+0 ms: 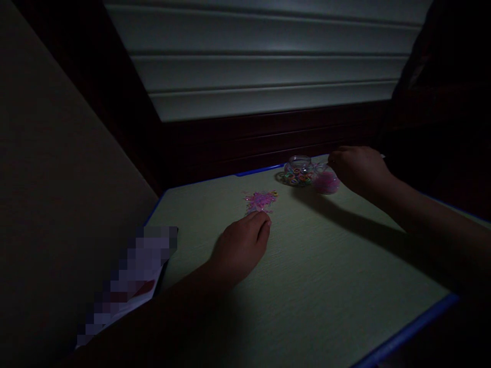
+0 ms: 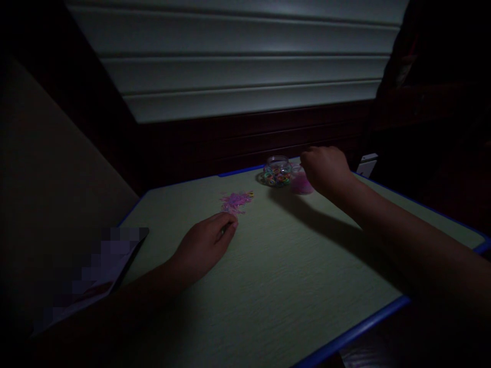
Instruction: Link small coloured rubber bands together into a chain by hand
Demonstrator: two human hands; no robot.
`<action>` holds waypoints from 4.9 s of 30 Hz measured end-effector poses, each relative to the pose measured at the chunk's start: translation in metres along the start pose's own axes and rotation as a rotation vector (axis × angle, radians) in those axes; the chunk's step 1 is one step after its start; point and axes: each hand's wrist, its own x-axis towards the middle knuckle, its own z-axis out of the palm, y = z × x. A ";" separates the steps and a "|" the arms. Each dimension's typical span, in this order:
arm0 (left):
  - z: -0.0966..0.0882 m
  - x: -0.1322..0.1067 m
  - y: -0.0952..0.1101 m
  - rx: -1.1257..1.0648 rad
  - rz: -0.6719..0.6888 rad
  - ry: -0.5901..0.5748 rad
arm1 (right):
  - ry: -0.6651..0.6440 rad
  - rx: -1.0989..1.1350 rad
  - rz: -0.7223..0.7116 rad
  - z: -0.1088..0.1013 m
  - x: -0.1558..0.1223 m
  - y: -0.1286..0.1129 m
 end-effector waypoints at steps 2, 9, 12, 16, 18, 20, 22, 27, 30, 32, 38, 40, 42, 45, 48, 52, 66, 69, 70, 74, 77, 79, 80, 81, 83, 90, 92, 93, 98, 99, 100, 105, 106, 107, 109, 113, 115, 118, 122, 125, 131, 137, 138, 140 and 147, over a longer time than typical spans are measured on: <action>0.000 0.000 -0.001 -0.002 0.006 0.002 | -0.001 -0.009 0.000 0.002 0.000 0.001; 0.000 0.000 0.000 -0.003 0.000 0.007 | 0.003 0.000 0.001 0.004 0.001 0.001; 0.000 -0.001 0.000 -0.001 -0.002 0.006 | 0.008 0.009 0.003 0.005 0.000 0.002; 0.000 0.000 0.000 -0.002 0.005 0.004 | 0.027 0.007 0.004 0.003 0.000 0.000; 0.000 0.000 0.000 -0.005 0.000 0.005 | 0.044 0.011 -0.007 0.000 0.000 -0.003; 0.000 0.000 0.000 -0.008 -0.006 0.001 | 0.061 0.023 -0.035 -0.004 -0.002 -0.008; 0.000 0.000 0.000 -0.007 -0.015 -0.002 | 0.072 0.044 -0.090 -0.008 -0.005 -0.015; 0.002 0.000 -0.001 0.000 -0.036 0.008 | 0.105 0.220 -0.251 -0.010 -0.018 -0.041; 0.003 0.000 -0.001 -0.005 -0.035 0.018 | 0.088 0.380 -0.364 -0.004 -0.027 -0.057; 0.003 0.000 -0.001 -0.011 -0.033 0.023 | 0.066 0.461 -0.421 0.000 -0.032 -0.066; 0.000 0.000 0.002 0.013 -0.043 0.030 | 0.042 0.781 -0.437 0.007 -0.036 -0.083; -0.001 0.000 0.003 0.029 -0.050 0.032 | 0.011 0.904 -0.418 0.009 -0.034 -0.088; -0.002 -0.001 0.005 0.052 -0.060 0.032 | -0.008 0.983 -0.393 0.010 -0.032 -0.092; -0.002 -0.001 0.007 0.106 -0.096 0.037 | -0.038 1.053 -0.359 0.014 -0.029 -0.096; -0.002 -0.002 0.007 0.151 -0.139 0.046 | -0.077 1.079 -0.362 0.019 -0.026 -0.098; -0.001 -0.003 0.006 0.198 -0.139 0.031 | -0.096 1.067 -0.379 0.024 -0.022 -0.098; -0.002 -0.003 0.007 0.294 -0.101 -0.023 | -0.042 1.040 -0.444 0.030 -0.020 -0.103; -0.003 -0.003 0.007 0.307 -0.098 -0.022 | -0.039 1.008 -0.445 0.030 -0.020 -0.104; -0.003 -0.003 0.007 0.311 -0.102 -0.024 | -0.041 1.000 -0.442 0.030 -0.020 -0.104; -0.003 -0.003 0.008 0.301 -0.125 -0.032 | -0.048 1.000 -0.412 0.028 -0.021 -0.103; -0.003 -0.003 0.007 0.289 -0.120 -0.031 | -0.056 1.003 -0.385 0.025 -0.022 -0.103; -0.002 -0.003 0.007 0.285 -0.111 -0.031 | -0.058 0.996 -0.367 0.024 -0.023 -0.102; -0.002 -0.003 0.006 0.283 -0.106 -0.028 | -0.061 0.992 -0.362 0.024 -0.023 -0.102; -0.002 -0.003 0.006 0.281 -0.102 -0.025 | -0.061 0.989 -0.358 0.024 -0.024 -0.102; -0.002 -0.003 0.006 0.278 -0.099 -0.023 | -0.056 0.989 -0.357 0.025 -0.025 -0.101; -0.002 -0.003 0.005 0.271 -0.120 -0.033 | -0.039 1.028 -0.394 0.026 -0.028 -0.098; -0.001 -0.003 0.004 0.267 -0.111 -0.025 | -0.046 1.028 -0.396 0.025 -0.029 -0.097; -0.001 -0.003 0.004 0.266 -0.107 -0.021 | -0.050 1.024 -0.398 0.024 -0.029 -0.097; -0.001 -0.003 0.004 0.265 -0.097 -0.015 | -0.052 1.016 -0.406 0.024 -0.030 -0.096; -0.001 -0.003 0.004 0.267 -0.096 -0.014 | -0.054 1.016 -0.407 0.024 -0.030 -0.096; -0.001 -0.003 0.004 0.267 -0.094 -0.014 | -0.057 1.016 -0.407 0.023 -0.030 -0.096; -0.001 -0.003 0.003 0.243 -0.088 -0.006 | -0.058 1.061 -0.386 0.020 -0.031 -0.095; -0.001 -0.003 0.003 0.231 -0.087 -0.003 | -0.061 1.090 -0.372 0.019 -0.031 -0.095; -0.001 -0.003 0.003 0.217 -0.088 -0.001 | -0.067 1.126 -0.352 0.018 -0.032 -0.095; -0.001 -0.003 0.003 0.177 -0.097 0.012 | -0.106 1.223 -0.290 0.016 -0.034 -0.095; -0.001 -0.001 0.003 0.064 -0.121 0.075 | -0.298 1.496 -0.093 0.012 -0.038 -0.098; -0.001 0.000 0.003 -0.001 -0.118 0.116 | -0.367 1.624 -0.015 0.011 -0.039 -0.100; 0.000 0.000 0.002 -0.082 -0.105 0.149 | -0.419 1.748 0.021 0.010 -0.039 -0.101; 0.001 -0.001 0.002 -0.138 -0.102 0.109 | -0.531 1.815 0.026 0.011 -0.038 -0.101; 0.001 -0.001 0.003 -0.143 -0.114 0.079 | -0.566 1.822 0.006 0.012 -0.038 -0.100; -0.002 -0.001 0.005 -0.132 -0.092 0.028 | -0.598 1.799 -0.043 0.015 -0.039 -0.100; -0.003 -0.001 0.005 -0.134 -0.079 0.028 | -0.600 1.797 -0.039 0.015 -0.038 -0.100; -0.003 -0.001 0.005 -0.134 -0.080 0.029 | -0.602 1.799 -0.035 0.015 -0.039 -0.100; -0.002 -0.001 0.005 -0.134 -0.082 0.031 | -0.607 1.809 -0.030 0.014 -0.039 -0.100; -0.003 -0.001 0.005 -0.133 -0.092 0.019 | -0.608 1.806 -0.028 0.019 -0.040 -0.101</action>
